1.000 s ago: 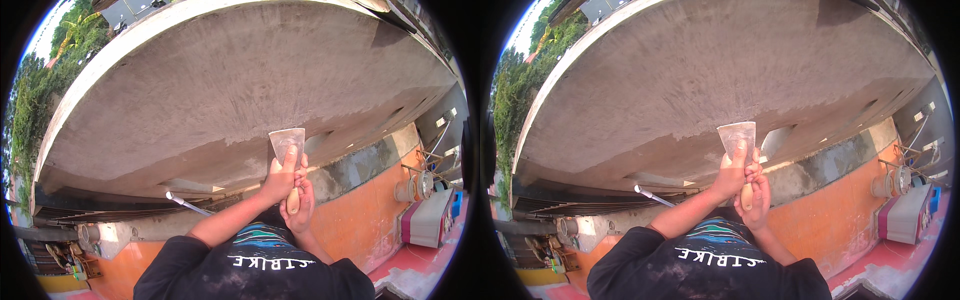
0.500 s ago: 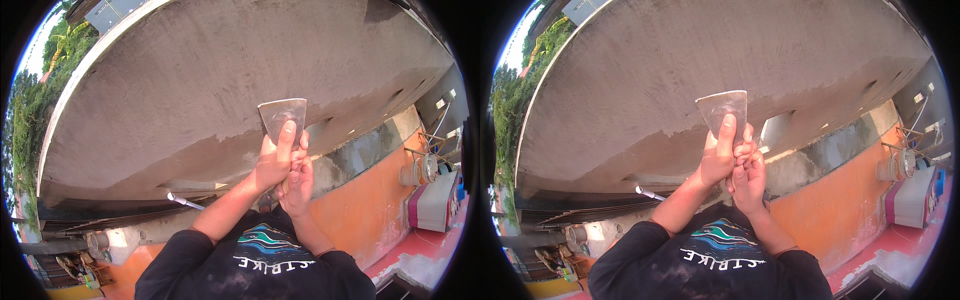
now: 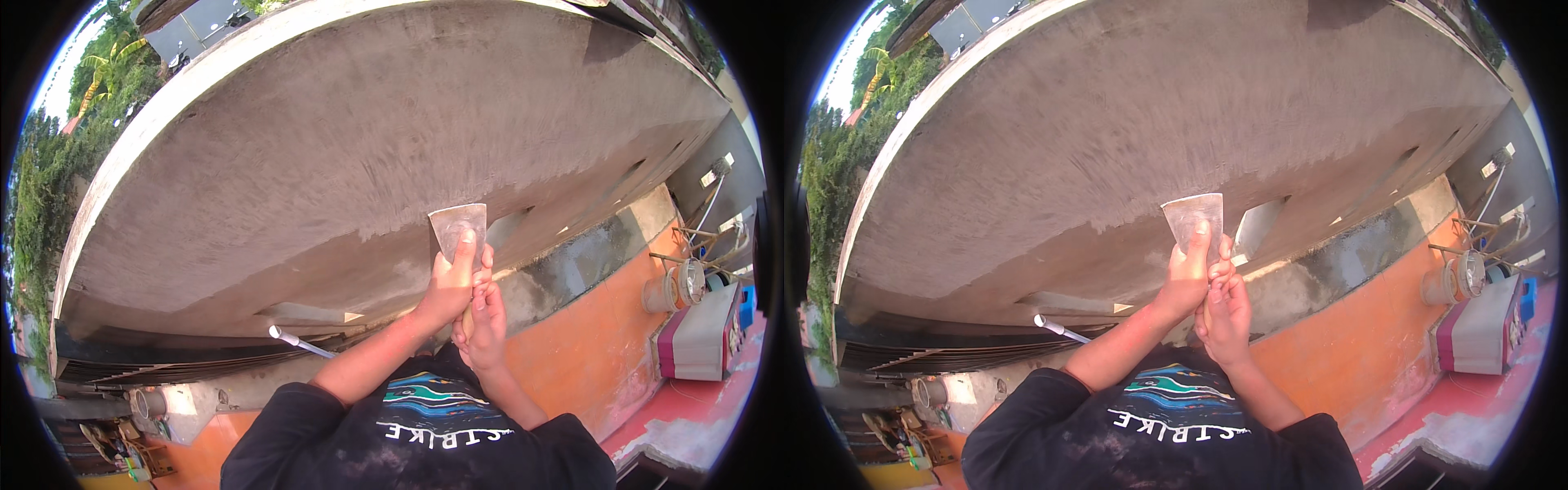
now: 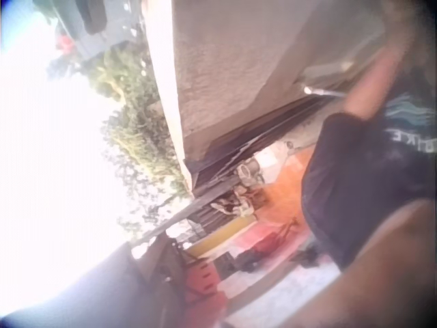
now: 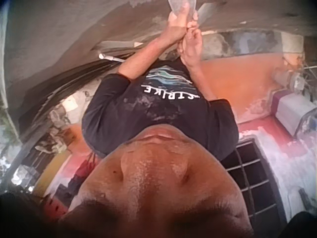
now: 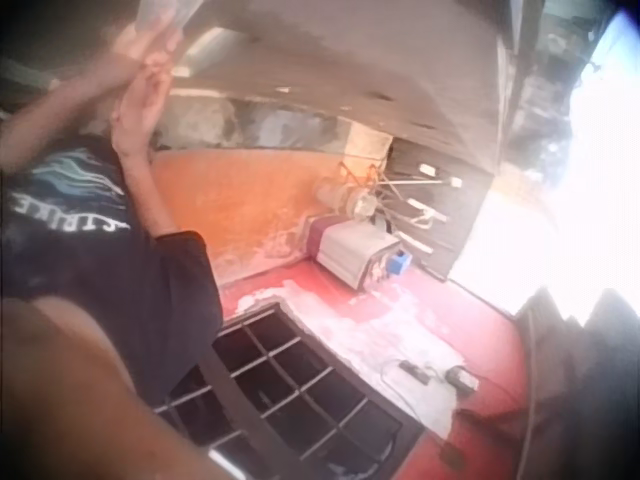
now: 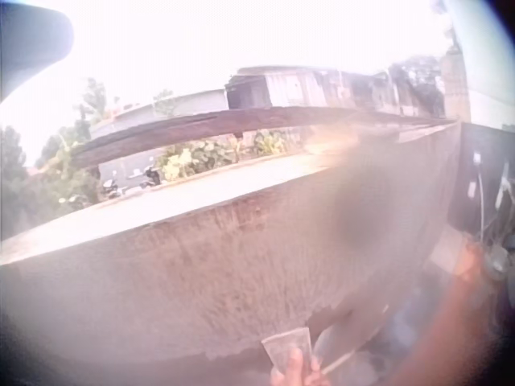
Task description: The person uses a metal trowel to smooth a wet plaster or cement surface on a curved ceiling. They repeatedly scrape and level the material across the ceiling area, maintaining consistent contact with the surface.
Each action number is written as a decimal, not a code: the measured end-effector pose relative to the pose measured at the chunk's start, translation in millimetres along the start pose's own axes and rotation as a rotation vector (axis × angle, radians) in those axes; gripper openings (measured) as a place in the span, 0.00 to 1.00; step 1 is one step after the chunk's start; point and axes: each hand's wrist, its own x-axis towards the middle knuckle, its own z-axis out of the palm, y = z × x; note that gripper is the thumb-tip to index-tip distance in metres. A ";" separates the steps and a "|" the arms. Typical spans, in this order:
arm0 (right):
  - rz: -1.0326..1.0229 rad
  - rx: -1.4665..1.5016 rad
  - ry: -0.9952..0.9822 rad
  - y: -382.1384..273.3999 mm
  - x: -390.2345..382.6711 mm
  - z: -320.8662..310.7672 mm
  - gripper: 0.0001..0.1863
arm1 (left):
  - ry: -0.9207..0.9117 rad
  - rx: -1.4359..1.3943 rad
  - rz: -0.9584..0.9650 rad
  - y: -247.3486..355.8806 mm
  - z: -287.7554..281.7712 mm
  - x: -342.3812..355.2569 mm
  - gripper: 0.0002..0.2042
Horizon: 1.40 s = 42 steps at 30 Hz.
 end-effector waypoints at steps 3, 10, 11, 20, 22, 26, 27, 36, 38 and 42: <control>-0.041 0.054 -0.048 -10.4 10.2 15.0 0.14 | -0.030 0.042 0.059 23.3 12.7 2.5 0.24; -0.119 0.082 -0.256 -47.2 31.1 27.4 0.19 | -0.103 0.184 0.138 70.5 25.3 -1.3 0.27; -0.090 0.055 -0.264 -47.3 25.9 23.1 0.19 | -0.120 0.166 0.175 63.3 23.9 -5.1 0.29; 0.132 0.070 -0.078 1.0 -8.0 -8.9 0.10 | 0.067 0.018 0.001 -11.1 -7.7 -7.9 0.24; 0.113 0.046 -0.087 2.4 -2.1 -6.9 0.12 | 0.055 -0.005 0.003 -6.2 -9.8 -4.5 0.24; 0.045 -0.008 -0.093 -5.9 5.9 17.4 0.19 | 0.019 -0.019 0.022 19.9 1.3 -6.5 0.23; -0.037 0.029 -0.153 -10.7 8.6 25.6 0.21 | 0.049 -0.001 -0.032 29.7 6.4 -6.8 0.23; -0.072 0.074 -0.161 -31.9 5.9 33.5 0.27 | -0.082 0.069 0.115 51.6 21.0 -20.3 0.27; 0.006 0.112 -0.089 -14.1 -5.8 21.2 0.24 | -0.068 0.070 0.033 30.1 9.4 -19.0 0.25; 0.061 0.159 -0.048 9.4 -9.8 -5.9 0.20 | -0.009 0.007 -0.038 -5.2 -7.1 -7.9 0.22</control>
